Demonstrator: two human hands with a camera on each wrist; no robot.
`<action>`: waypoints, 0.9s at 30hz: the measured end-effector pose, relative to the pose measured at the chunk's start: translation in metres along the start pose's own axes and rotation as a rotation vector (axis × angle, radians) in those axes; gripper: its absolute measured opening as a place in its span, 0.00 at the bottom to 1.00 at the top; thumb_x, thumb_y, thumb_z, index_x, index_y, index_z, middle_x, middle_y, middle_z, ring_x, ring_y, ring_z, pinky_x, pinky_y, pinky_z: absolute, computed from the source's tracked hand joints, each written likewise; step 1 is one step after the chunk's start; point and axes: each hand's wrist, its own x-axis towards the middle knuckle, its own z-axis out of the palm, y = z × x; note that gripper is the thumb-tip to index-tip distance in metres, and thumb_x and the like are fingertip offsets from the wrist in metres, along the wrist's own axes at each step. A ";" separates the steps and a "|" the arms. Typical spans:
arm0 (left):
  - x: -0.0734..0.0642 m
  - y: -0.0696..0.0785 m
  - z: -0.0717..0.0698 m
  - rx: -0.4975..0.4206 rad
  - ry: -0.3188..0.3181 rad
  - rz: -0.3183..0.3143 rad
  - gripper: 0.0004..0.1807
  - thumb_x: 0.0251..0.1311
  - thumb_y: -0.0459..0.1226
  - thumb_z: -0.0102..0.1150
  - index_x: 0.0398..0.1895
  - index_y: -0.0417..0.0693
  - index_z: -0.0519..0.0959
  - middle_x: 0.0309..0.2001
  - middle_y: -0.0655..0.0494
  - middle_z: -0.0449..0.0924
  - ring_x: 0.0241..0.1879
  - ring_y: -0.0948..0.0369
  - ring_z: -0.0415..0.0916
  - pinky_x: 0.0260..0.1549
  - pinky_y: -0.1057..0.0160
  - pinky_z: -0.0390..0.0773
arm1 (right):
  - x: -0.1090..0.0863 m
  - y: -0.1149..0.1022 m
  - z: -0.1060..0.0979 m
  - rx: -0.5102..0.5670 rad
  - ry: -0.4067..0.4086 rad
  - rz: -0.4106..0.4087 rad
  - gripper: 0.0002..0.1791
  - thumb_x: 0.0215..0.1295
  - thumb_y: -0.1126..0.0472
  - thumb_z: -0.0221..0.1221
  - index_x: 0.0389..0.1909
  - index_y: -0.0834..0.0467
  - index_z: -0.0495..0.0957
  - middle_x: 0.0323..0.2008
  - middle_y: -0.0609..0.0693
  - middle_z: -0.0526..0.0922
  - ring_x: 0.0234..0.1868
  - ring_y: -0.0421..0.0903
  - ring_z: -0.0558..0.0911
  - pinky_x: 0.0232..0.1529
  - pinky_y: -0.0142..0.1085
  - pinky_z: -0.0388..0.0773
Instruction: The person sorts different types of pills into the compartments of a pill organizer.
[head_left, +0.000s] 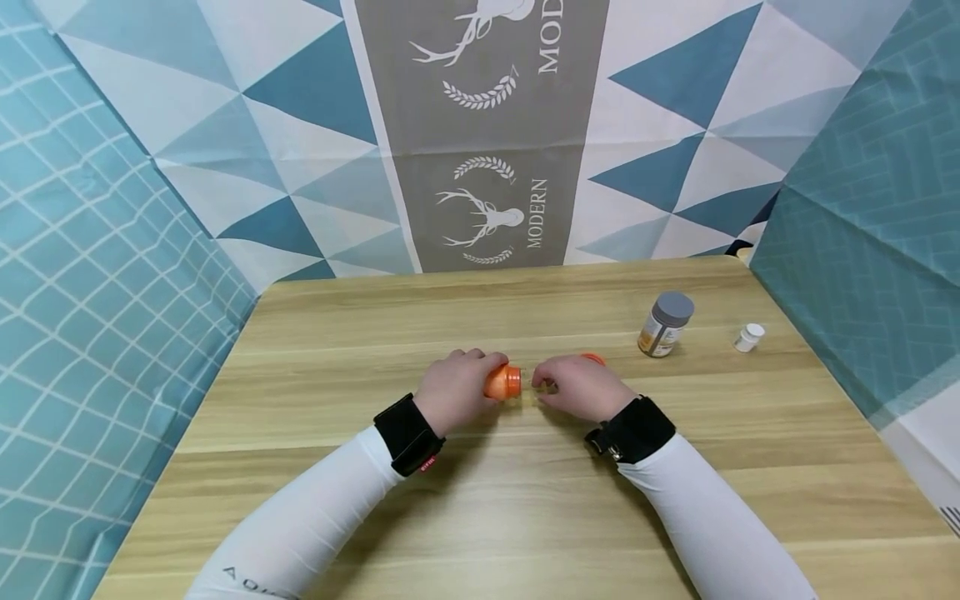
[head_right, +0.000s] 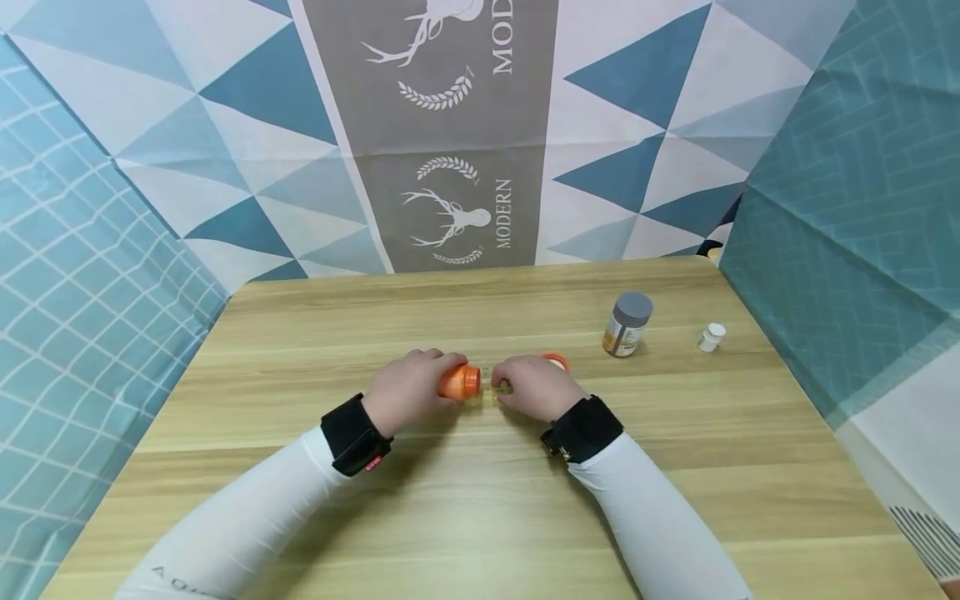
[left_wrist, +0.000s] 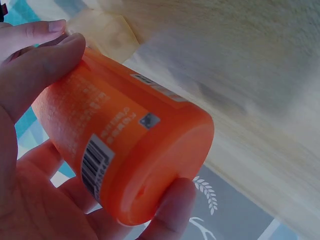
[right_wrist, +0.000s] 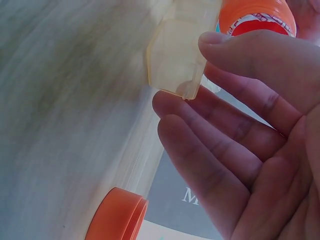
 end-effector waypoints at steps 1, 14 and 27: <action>0.000 0.000 0.000 0.004 0.000 0.002 0.30 0.46 0.48 0.74 0.56 0.58 0.77 0.40 0.55 0.80 0.33 0.56 0.73 0.25 0.56 0.78 | 0.000 0.000 0.000 0.001 -0.001 -0.001 0.08 0.58 0.58 0.66 0.39 0.52 0.83 0.38 0.44 0.83 0.37 0.38 0.77 0.42 0.38 0.78; 0.007 0.009 -0.007 0.131 -0.031 0.011 0.30 0.45 0.49 0.73 0.56 0.60 0.78 0.38 0.56 0.81 0.32 0.56 0.73 0.23 0.57 0.78 | 0.001 -0.002 -0.003 0.027 -0.041 0.036 0.09 0.59 0.58 0.66 0.41 0.53 0.82 0.40 0.46 0.83 0.37 0.39 0.76 0.42 0.40 0.78; 0.015 0.015 -0.015 0.237 -0.109 0.020 0.26 0.47 0.48 0.70 0.54 0.63 0.79 0.37 0.57 0.80 0.31 0.55 0.73 0.24 0.55 0.77 | 0.000 0.000 -0.002 0.045 -0.033 0.011 0.10 0.59 0.60 0.65 0.42 0.54 0.82 0.41 0.47 0.83 0.41 0.41 0.78 0.45 0.41 0.78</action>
